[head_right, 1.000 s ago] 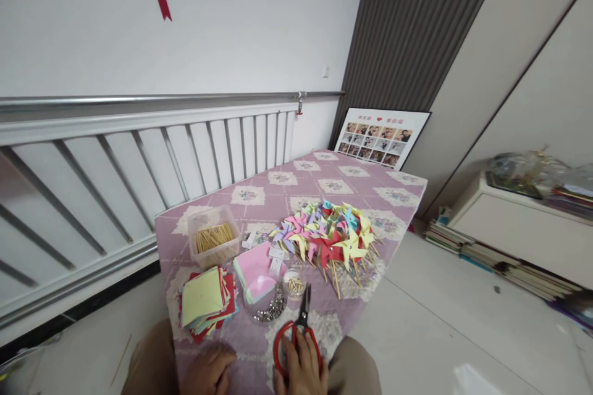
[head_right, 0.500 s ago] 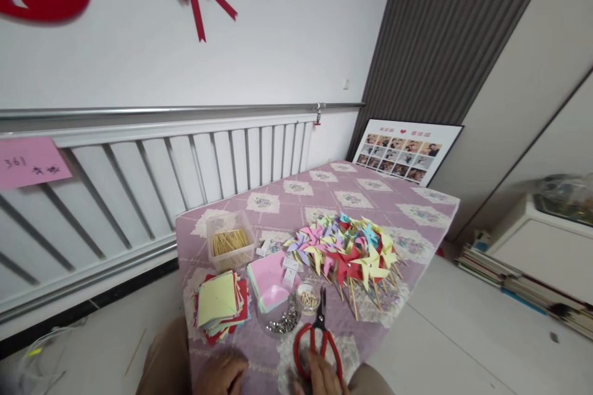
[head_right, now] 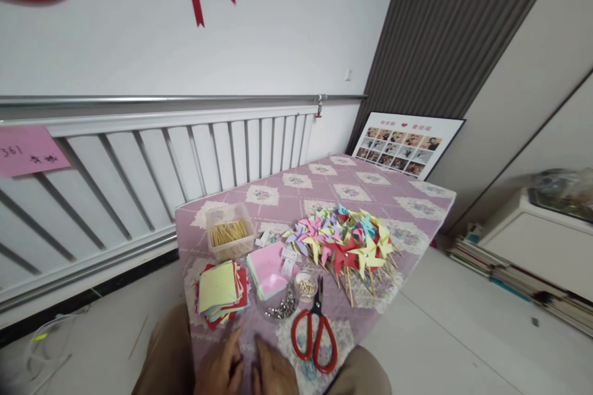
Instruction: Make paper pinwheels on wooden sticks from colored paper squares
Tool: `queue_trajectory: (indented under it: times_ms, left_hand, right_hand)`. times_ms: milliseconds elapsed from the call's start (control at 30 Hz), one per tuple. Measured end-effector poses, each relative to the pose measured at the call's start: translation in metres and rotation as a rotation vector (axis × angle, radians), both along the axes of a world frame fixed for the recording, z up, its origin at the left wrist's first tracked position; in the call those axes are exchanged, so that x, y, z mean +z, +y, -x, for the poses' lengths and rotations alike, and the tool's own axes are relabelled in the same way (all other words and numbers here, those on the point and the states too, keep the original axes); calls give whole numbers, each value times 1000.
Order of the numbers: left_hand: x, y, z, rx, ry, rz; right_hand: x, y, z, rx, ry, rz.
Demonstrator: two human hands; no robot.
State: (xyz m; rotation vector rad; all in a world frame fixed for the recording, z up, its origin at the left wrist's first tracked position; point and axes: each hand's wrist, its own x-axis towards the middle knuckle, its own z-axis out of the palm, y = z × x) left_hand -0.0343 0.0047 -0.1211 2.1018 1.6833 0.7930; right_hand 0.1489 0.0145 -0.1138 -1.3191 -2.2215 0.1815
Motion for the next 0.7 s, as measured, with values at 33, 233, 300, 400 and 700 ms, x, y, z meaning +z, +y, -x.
queue_trajectory:
  times_ms: [33, 233, 300, 400, 700]
  left_hand:
    - [0, -1, -1, 16, -23, -13]
    - [22, -4, 4, 131, -63, -149]
    - [42, 4, 16, 141, -5, -234]
    - [76, 25, 39, 216, 72, -254]
    - [108, 69, 64, 141, 280, 97]
  right_hand:
    - [3, 4, 1, 17, -29, -6]
    - [21, 11, 6, -53, -3, -47]
    - [25, 11, 6, -44, 18, -34]
    - [28, 11, 6, -22, 38, -5]
    - [28, 14, 5, 10, 69, -65]
